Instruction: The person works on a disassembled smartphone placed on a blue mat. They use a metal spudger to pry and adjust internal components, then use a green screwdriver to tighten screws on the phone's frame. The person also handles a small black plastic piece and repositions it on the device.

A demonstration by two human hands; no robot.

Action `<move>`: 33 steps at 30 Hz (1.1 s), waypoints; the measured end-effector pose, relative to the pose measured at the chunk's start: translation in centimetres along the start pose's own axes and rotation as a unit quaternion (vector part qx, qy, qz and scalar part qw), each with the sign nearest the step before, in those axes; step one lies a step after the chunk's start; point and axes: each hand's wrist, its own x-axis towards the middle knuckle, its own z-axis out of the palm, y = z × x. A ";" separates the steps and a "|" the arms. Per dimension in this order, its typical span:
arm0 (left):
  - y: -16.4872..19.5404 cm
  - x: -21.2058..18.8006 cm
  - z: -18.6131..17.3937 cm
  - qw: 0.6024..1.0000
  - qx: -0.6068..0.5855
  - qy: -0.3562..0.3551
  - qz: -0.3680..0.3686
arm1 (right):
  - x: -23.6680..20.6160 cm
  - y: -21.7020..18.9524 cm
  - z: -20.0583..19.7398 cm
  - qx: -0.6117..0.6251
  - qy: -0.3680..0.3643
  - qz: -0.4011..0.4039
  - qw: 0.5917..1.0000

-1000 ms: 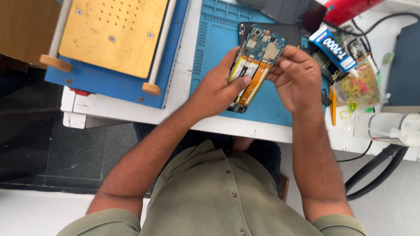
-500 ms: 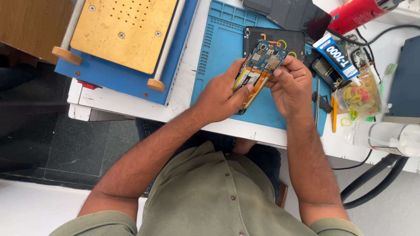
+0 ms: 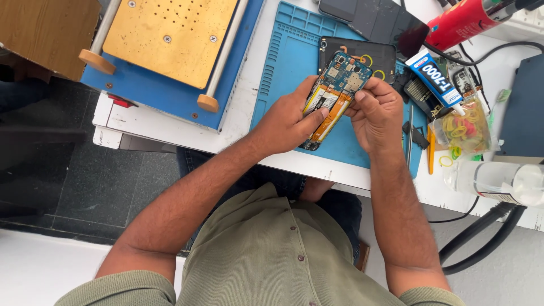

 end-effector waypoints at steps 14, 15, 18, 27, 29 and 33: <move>0.7 0.0 1.1 1.000 0.014 -0.009 -0.024 | -0.8 -0.6 -0.8 -0.029 0.011 0.014 0.999; 0.6 0.0 1.1 1.000 0.001 -0.004 -0.014 | -0.8 -0.8 -0.7 -0.017 0.008 0.019 1.000; 0.5 0.1 1.1 1.000 -0.027 0.003 -0.008 | -0.9 -1.2 -0.5 0.014 -0.007 0.027 1.000; 0.4 -0.2 1.4 0.999 -0.033 0.005 -0.020 | -1.4 -1.2 -0.5 0.022 -0.010 0.025 0.999; 0.5 -0.2 1.6 0.999 -0.030 0.005 -0.019 | -1.4 -1.3 -0.5 0.016 -0.011 0.021 1.000; 0.5 -0.2 1.8 1.000 -0.026 0.005 -0.017 | -1.5 -1.4 -0.6 0.005 -0.007 0.020 1.000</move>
